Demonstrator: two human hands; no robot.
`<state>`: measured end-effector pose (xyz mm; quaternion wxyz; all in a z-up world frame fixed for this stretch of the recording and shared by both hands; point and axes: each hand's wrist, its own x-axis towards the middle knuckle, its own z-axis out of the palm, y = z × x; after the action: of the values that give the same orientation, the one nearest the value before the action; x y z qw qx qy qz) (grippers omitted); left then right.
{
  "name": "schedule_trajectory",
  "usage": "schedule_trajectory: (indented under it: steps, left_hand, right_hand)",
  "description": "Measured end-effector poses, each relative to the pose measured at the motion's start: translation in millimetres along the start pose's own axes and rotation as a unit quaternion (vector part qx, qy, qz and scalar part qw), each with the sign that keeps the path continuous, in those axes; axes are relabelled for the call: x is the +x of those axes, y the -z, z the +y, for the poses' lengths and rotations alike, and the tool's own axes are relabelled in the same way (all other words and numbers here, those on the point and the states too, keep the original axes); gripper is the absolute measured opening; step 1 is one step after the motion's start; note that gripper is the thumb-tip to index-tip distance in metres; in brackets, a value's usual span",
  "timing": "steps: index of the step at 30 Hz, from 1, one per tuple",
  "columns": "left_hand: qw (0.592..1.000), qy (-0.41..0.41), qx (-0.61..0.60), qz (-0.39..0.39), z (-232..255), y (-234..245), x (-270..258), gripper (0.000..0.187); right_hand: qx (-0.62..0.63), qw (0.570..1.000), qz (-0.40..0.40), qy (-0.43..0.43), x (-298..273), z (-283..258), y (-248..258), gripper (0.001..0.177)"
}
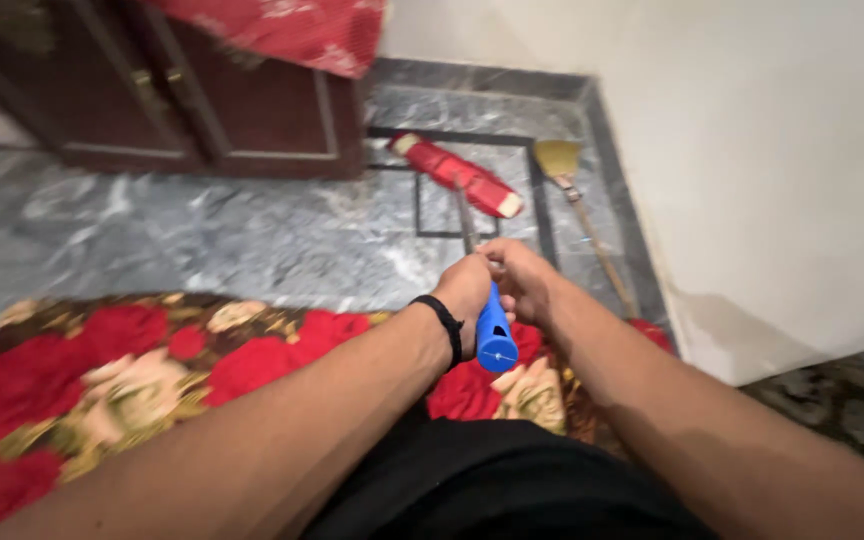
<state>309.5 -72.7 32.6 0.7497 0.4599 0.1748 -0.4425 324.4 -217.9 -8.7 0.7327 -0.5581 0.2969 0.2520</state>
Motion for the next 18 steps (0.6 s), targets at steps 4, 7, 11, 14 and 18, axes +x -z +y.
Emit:
schedule_trajectory:
  steps: [4, 7, 11, 14, 18]
  left_hand:
    - [1.0, 0.005, 0.02, -0.009, -18.0, 39.4, -29.3, 0.024]
    - [0.999, 0.012, 0.017, -0.029, -32.9, 59.1, -47.7, 0.019]
    - [0.999, 0.001, -0.008, -0.05, -33.8, 88.0, -78.7, 0.013]
    - [0.997, 0.007, -0.022, -0.077, -23.5, 115.6, -88.4, 0.009]
    - [0.99, 0.055, 0.02, -0.127, -9.2, 167.7, -95.2, 0.018]
  right_hand:
    - [0.039, 0.997, 0.072, 0.001, 4.8, 22.3, -51.4, 0.02]
    - [0.033, 0.998, -0.035, -0.033, 23.1, 44.1, -68.1, 0.039]
    - [0.013, 0.997, 0.056, -0.048, 20.4, 58.2, -99.7, 0.043]
    - [-0.003, 0.998, 0.063, 0.009, 52.0, 67.2, -104.2, 0.033]
    - [-0.06, 0.997, 0.025, 0.05, 127.7, 94.1, -98.9, 0.035]
